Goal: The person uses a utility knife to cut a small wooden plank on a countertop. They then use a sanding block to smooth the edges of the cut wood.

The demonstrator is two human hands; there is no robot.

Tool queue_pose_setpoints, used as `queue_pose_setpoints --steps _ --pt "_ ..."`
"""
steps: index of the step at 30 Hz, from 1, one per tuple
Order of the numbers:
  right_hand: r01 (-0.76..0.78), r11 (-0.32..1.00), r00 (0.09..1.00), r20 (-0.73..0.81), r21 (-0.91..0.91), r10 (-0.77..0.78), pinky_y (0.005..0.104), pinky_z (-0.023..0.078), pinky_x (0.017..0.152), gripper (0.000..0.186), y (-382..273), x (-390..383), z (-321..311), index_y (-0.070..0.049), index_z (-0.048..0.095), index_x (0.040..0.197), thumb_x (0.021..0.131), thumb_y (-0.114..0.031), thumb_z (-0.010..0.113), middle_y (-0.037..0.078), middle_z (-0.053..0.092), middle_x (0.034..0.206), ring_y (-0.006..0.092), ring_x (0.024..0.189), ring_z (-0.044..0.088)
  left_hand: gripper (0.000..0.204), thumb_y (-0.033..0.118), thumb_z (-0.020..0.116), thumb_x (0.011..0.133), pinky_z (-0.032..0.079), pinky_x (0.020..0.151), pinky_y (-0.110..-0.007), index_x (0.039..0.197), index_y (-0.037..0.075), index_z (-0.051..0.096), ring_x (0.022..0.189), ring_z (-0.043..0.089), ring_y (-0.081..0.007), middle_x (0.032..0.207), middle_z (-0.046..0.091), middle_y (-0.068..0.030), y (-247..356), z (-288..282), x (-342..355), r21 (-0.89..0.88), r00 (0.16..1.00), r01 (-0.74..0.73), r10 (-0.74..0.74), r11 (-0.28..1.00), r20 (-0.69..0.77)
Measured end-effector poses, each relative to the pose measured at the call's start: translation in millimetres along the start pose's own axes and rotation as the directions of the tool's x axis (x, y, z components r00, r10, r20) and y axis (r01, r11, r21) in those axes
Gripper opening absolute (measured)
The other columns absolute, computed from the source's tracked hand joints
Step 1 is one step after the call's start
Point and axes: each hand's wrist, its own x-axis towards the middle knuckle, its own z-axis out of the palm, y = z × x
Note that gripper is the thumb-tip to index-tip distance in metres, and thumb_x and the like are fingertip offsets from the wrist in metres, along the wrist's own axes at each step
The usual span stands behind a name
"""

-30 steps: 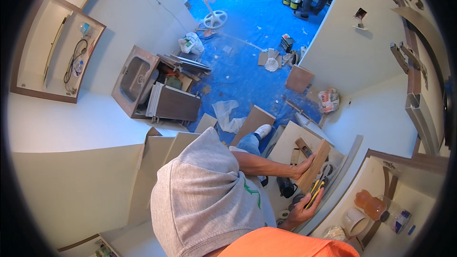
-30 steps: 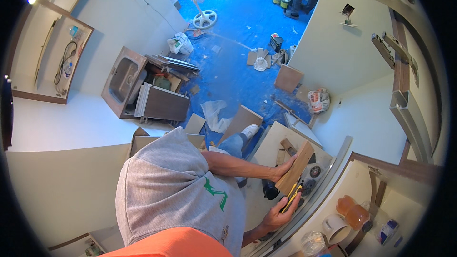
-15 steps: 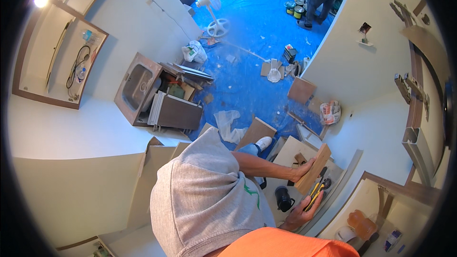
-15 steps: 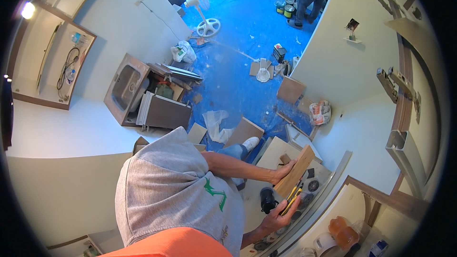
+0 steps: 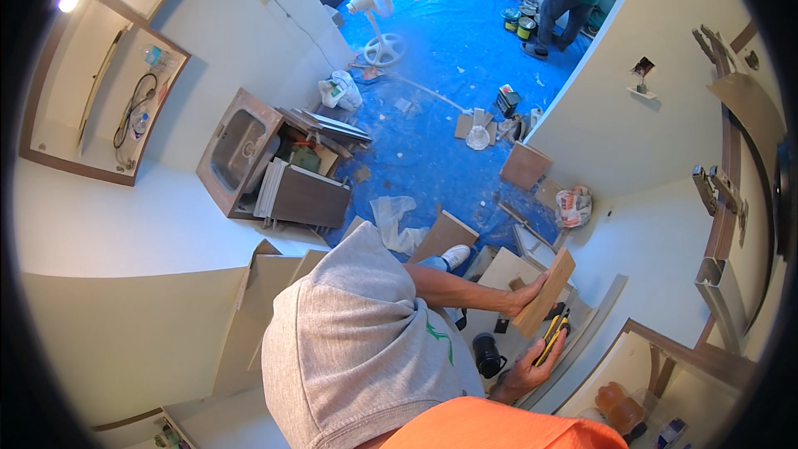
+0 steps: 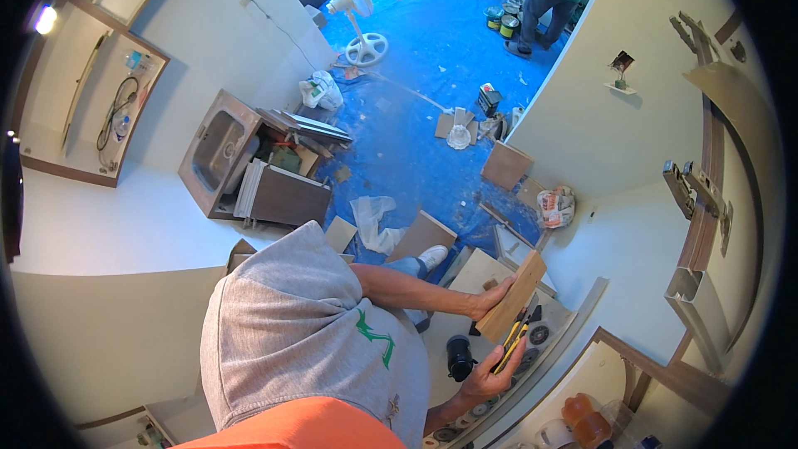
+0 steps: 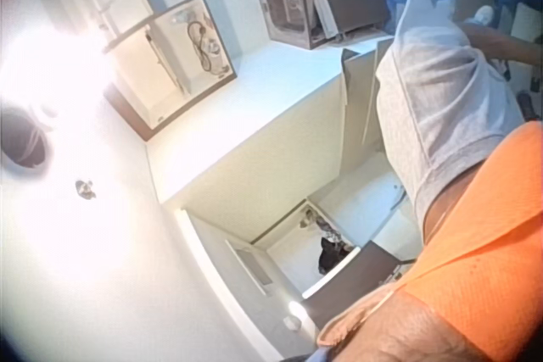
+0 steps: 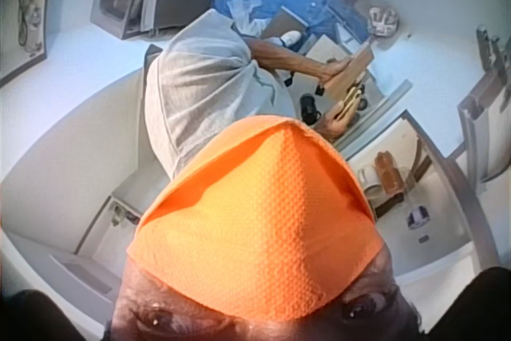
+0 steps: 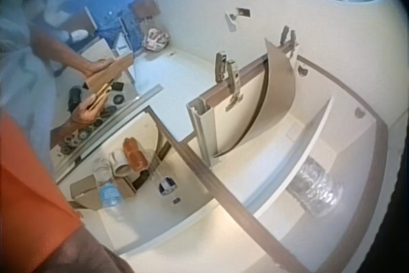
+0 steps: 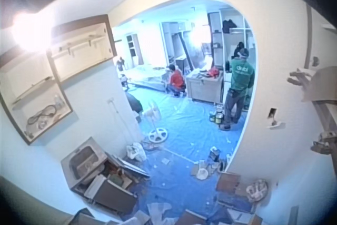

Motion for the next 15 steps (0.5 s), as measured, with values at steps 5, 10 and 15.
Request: queue_pose_setpoints --steps 5,10,15 --pt "-0.060 0.998 0.998 -0.004 -0.036 0.059 0.0403 0.049 0.103 0.048 -3 1 0 0.001 0.051 0.146 0.103 -0.020 0.054 0.023 0.060 0.140 0.0334 0.126 0.061 0.080 0.079 0.023 0.097 0.057 0.071 -0.034 0.126 0.011 0.054 0.085 0.067 -0.0153 0.098 0.068 -0.0080 -8 -3 9 0.023 1.000 -0.013 0.013 1.000 -0.019" --pt "-0.124 0.992 0.992 0.004 -0.030 0.124 0.0403 0.049 0.103 0.048 -1 0 0 0.000 0.051 0.146 0.103 -0.020 0.054 0.023 0.059 0.141 0.0336 0.127 0.061 0.080 0.079 0.023 0.097 0.056 0.073 -0.035 0.128 0.011 0.053 0.087 0.067 -0.0160 0.099 0.068 -0.0087 -15 -18 16 0.039 1.000 -0.002 0.002 0.999 0.006" --pt "-0.012 0.997 1.000 -0.013 -0.078 0.011 0.0400 0.048 0.104 0.047 -12 5 3 0.001 0.052 0.146 0.103 -0.019 0.055 0.023 0.059 0.142 0.0333 0.128 0.060 0.081 0.080 0.026 0.096 0.054 0.081 -0.037 0.123 0.011 0.058 0.089 0.067 -0.0187 0.100 0.069 -0.0076 -13 -20 12 0.016 0.999 -0.009 0.008 1.000 0.038"
